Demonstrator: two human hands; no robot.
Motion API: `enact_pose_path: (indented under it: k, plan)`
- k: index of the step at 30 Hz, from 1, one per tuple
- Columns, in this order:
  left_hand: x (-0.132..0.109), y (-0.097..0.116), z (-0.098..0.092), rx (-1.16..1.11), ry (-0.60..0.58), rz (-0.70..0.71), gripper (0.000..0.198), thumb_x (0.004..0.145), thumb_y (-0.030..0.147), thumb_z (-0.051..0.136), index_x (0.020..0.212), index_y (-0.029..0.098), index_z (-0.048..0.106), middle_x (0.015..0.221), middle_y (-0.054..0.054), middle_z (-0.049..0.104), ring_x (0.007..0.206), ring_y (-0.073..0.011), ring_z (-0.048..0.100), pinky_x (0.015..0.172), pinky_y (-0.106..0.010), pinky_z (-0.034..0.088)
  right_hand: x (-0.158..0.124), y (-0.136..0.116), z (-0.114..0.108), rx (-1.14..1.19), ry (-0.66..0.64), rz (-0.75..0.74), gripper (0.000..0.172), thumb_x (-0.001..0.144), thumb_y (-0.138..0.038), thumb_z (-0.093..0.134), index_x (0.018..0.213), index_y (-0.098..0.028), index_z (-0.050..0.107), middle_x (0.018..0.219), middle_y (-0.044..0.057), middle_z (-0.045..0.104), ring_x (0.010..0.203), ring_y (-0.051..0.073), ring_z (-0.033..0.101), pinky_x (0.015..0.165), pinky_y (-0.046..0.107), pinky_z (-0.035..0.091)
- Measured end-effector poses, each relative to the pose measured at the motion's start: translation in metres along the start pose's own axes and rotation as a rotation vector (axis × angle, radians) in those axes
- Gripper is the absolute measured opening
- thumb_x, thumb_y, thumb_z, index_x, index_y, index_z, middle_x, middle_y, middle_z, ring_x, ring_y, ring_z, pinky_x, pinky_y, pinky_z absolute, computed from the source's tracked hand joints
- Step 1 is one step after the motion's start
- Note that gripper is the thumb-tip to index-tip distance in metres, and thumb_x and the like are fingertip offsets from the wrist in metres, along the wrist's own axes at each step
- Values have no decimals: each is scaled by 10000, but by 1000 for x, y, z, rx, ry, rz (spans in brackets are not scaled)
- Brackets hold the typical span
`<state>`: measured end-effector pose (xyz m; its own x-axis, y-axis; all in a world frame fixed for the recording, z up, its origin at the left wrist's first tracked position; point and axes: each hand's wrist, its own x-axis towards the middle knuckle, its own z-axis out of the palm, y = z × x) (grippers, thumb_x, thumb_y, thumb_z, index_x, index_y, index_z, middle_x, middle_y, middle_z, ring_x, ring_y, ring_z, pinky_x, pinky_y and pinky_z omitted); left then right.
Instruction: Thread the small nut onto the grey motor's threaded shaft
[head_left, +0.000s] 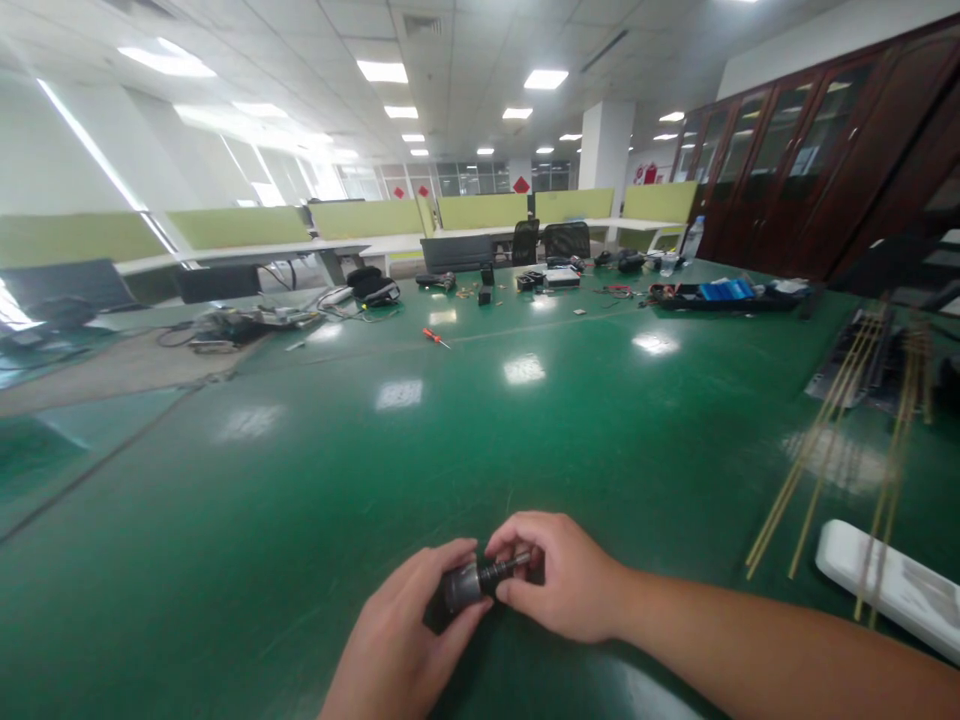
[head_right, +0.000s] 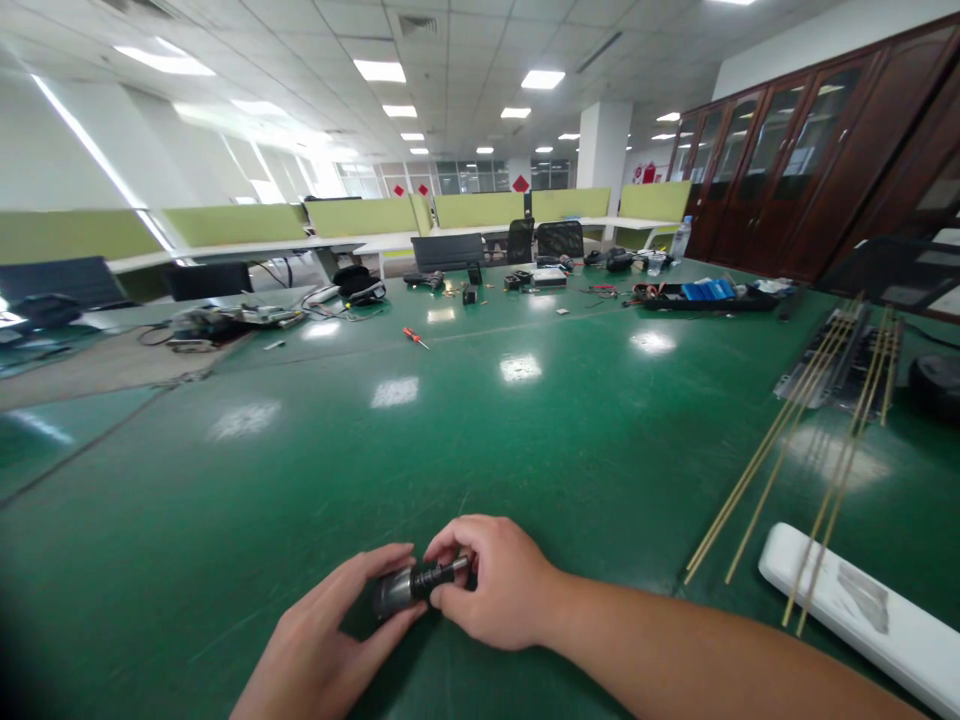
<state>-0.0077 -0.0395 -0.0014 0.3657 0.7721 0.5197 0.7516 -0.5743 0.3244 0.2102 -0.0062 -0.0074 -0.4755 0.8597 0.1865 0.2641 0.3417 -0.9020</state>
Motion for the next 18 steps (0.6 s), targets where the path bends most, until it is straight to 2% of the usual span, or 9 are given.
enact_pose_path:
  k: [6, 13, 18]
  plan:
    - [-3, -3, 3, -12, -27, -3, 342, 881, 345, 684, 1206, 301, 586, 1081, 0, 733, 945, -177, 730, 843, -243, 593, 1, -2, -1, -30, 3, -6, 246, 718, -171, 700, 962, -200, 684, 850, 0, 684, 709, 141, 598, 656, 246, 457]
    - [-2, -2, 2, -11, -1, 0, 331, 879, 354, 681, 1195, 300, 598, 1066, 8, 739, 925, -175, 734, 831, -241, 599, 1, -2, -1, 1, -25, 7, 261, 714, -178, 717, 971, -199, 677, 863, 2, 678, 690, 134, 591, 664, 247, 467]
    - [-3, -5, 4, 0, -18, -6, 334, 880, 355, 685, 1196, 302, 592, 1073, 8, 735, 932, -173, 731, 842, -242, 596, 0, -3, -2, -57, 5, -30, 172, 742, -184, 708, 913, -197, 714, 824, -1, 651, 725, 140, 587, 678, 249, 447]
